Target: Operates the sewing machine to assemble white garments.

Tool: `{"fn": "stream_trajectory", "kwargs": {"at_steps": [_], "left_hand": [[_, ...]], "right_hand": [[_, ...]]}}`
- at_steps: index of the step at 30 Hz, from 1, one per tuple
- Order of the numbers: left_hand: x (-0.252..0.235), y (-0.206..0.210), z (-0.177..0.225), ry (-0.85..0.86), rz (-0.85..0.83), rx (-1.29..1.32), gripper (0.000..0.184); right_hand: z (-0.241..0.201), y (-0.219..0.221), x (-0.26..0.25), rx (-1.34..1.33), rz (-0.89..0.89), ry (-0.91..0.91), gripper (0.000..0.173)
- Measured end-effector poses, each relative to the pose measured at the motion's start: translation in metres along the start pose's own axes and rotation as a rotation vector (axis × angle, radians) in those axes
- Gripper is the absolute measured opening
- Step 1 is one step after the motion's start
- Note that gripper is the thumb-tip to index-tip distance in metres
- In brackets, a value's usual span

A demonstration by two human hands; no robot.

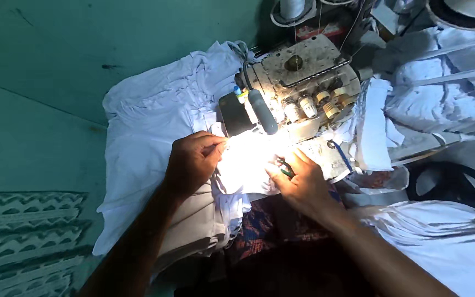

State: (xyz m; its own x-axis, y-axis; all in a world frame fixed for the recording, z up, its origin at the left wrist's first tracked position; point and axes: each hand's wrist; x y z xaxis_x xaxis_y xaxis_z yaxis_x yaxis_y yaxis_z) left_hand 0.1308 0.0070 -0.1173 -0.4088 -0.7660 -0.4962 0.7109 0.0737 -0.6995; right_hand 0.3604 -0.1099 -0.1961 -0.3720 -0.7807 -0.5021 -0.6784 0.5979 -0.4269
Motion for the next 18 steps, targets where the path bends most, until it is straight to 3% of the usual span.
{"fn": "stream_trajectory", "kwargs": {"at_steps": [4,9,18], "left_hand": [[0.017,-0.002,0.009,0.088,0.162,-0.121,0.016],[0.025,-0.001,0.016,0.093,0.205,-0.107,0.013],[0.023,0.002,0.025,0.108,0.181,-0.080,0.013]], "right_hand": [[-0.009,0.023,-0.018,0.023,0.018,-0.204,0.032],[-0.014,0.045,-0.029,0.071,0.036,-0.372,0.030],[-0.010,0.047,-0.030,-0.040,0.124,-0.390,0.026]]}}
Point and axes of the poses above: each hand's wrist, its own x-axis away from the middle knuckle, its own y-axis out of the palm, z = x × y, and after that the axes turned 13 degrees about z, right-handed
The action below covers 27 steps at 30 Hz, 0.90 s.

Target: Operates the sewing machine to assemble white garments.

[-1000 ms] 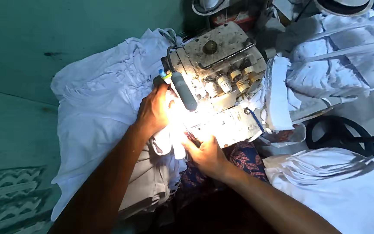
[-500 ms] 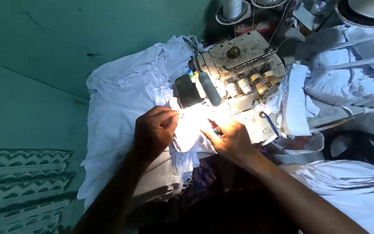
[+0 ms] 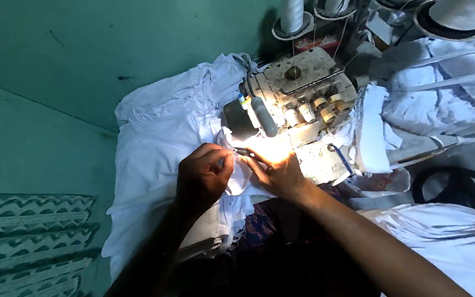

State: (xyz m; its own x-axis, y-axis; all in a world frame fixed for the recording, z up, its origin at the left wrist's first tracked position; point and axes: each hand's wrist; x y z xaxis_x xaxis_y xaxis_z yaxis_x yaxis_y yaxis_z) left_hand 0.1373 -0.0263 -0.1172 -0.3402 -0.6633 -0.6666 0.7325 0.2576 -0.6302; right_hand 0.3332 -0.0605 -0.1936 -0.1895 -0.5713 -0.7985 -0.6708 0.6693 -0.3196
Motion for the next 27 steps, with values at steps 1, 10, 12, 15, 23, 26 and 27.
{"fn": "stream_trajectory", "kwargs": {"at_steps": [1,10,12,15,23,26,27], "left_hand": [[0.000,0.001,0.002,-0.001,-0.004,0.009,0.013],[-0.009,0.015,0.021,0.058,-0.031,0.052,0.014],[-0.012,0.029,0.024,0.081,-0.116,-0.034,0.014],[-0.020,0.051,0.024,0.024,-0.205,-0.335,0.041],[-0.049,0.036,-0.017,-0.279,-0.534,-0.144,0.014],[-0.046,0.021,-0.015,-0.350,-0.516,-0.013,0.021],[-0.044,0.018,-0.014,-0.366,-0.515,0.002,0.021]], "right_hand": [[0.000,0.000,0.000,-0.017,-0.001,0.007,0.026],[-0.011,-0.012,0.024,-0.039,-0.098,0.103,0.026],[-0.023,-0.019,0.036,-0.043,-0.160,0.109,0.024],[-0.034,-0.030,0.050,-0.049,-0.230,0.117,0.027],[0.011,-0.056,0.021,0.188,-0.111,0.210,0.020],[0.026,-0.053,0.002,0.297,-0.149,0.084,0.024],[0.029,-0.050,-0.003,0.302,-0.179,0.034,0.025]]}}
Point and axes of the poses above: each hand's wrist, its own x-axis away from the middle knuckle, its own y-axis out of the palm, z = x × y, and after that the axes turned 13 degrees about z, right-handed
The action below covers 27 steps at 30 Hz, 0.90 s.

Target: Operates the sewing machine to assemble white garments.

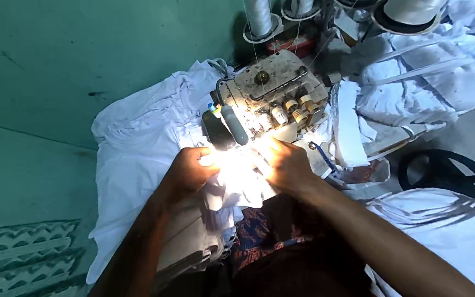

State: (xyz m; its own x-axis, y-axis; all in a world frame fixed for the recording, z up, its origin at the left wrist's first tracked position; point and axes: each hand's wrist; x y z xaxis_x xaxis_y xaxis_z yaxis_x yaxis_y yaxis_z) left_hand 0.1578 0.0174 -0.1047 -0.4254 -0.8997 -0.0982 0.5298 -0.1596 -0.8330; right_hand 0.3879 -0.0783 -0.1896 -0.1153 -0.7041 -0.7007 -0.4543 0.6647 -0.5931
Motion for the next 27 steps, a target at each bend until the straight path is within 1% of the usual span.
{"fn": "stream_trajectory", "kwargs": {"at_steps": [3,6,8,9,10,11,12,13,14,15,16,17,18,20,21,22,23,24,25,26,27], "left_hand": [[0.004,0.001,0.002,-0.008,-0.009,0.026,0.019],[0.005,0.002,0.003,0.007,0.006,0.014,0.022],[0.006,0.001,0.002,0.017,0.035,-0.019,0.025],[0.007,0.000,0.002,0.026,0.062,-0.040,0.025],[0.009,-0.001,0.002,0.040,0.090,-0.058,0.023],[0.012,-0.003,0.002,0.064,0.118,-0.073,0.021],[0.015,-0.004,0.002,0.102,0.142,-0.076,0.019],[0.018,-0.006,0.003,0.153,0.162,-0.071,0.020],[0.022,-0.008,0.005,0.220,0.183,-0.058,0.023],[0.025,-0.009,0.008,0.293,0.194,-0.042,0.027],[0.029,-0.012,0.009,0.379,0.199,-0.036,0.033],[0.031,-0.017,0.009,0.464,0.201,-0.062,0.040],[0.035,-0.027,0.007,0.533,0.198,-0.134,0.045],[0.039,-0.062,-0.005,0.593,0.185,-0.294,0.043],[0.038,-0.084,-0.015,0.585,0.195,-0.336,0.039],[0.036,-0.109,-0.025,0.565,0.217,-0.332,0.036],[0.034,-0.133,-0.032,0.554,0.250,-0.294,0.038],[0.034,-0.155,-0.030,0.530,0.285,-0.219,0.039],[0.036,-0.169,-0.012,0.489,0.325,-0.089,0.035],[0.038,-0.177,0.007,0.465,0.368,0.025,0.030],[0.036,-0.186,0.019,0.497,0.390,0.106,0.024]], "right_hand": [[0.000,0.012,-0.014,-0.035,-0.020,-0.151,0.019],[0.000,0.020,-0.020,-0.042,-0.001,-0.249,0.020],[0.000,0.020,-0.019,-0.043,0.016,-0.260,0.020],[0.001,0.019,-0.016,-0.058,0.012,-0.221,0.020],[0.001,0.016,-0.012,-0.094,0.002,-0.134,0.020],[-0.002,0.011,-0.008,-0.156,-0.019,0.001,0.020],[-0.007,0.005,-0.003,-0.259,-0.069,0.178,0.022],[-0.012,-0.001,0.001,-0.388,-0.156,0.369,0.026],[-0.015,-0.005,0.006,-0.523,-0.261,0.507,0.036],[-0.016,-0.007,0.011,-0.649,-0.351,0.579,0.041],[-0.016,-0.012,0.013,-0.758,-0.412,0.602,0.038],[-0.016,-0.020,0.013,-0.852,-0.424,0.622,0.031],[-0.014,-0.032,0.010,-0.958,-0.374,0.672,0.025],[-0.010,-0.064,0.002,-1.212,-0.218,0.885,0.020],[-0.007,-0.081,-0.001,-1.292,-0.147,0.943,0.020],[-0.003,-0.096,-0.001,-1.294,-0.116,0.909,0.018],[0.001,-0.110,0.001,-1.220,-0.134,0.786,0.015],[0.003,-0.121,0.003,-1.077,-0.174,0.622,0.015],[0.001,-0.132,0.004,-0.891,-0.193,0.483,0.019],[-0.003,-0.142,0.006,-0.715,-0.160,0.392,0.019],[-0.005,-0.153,0.008,-0.636,-0.078,0.345,0.014]]}}
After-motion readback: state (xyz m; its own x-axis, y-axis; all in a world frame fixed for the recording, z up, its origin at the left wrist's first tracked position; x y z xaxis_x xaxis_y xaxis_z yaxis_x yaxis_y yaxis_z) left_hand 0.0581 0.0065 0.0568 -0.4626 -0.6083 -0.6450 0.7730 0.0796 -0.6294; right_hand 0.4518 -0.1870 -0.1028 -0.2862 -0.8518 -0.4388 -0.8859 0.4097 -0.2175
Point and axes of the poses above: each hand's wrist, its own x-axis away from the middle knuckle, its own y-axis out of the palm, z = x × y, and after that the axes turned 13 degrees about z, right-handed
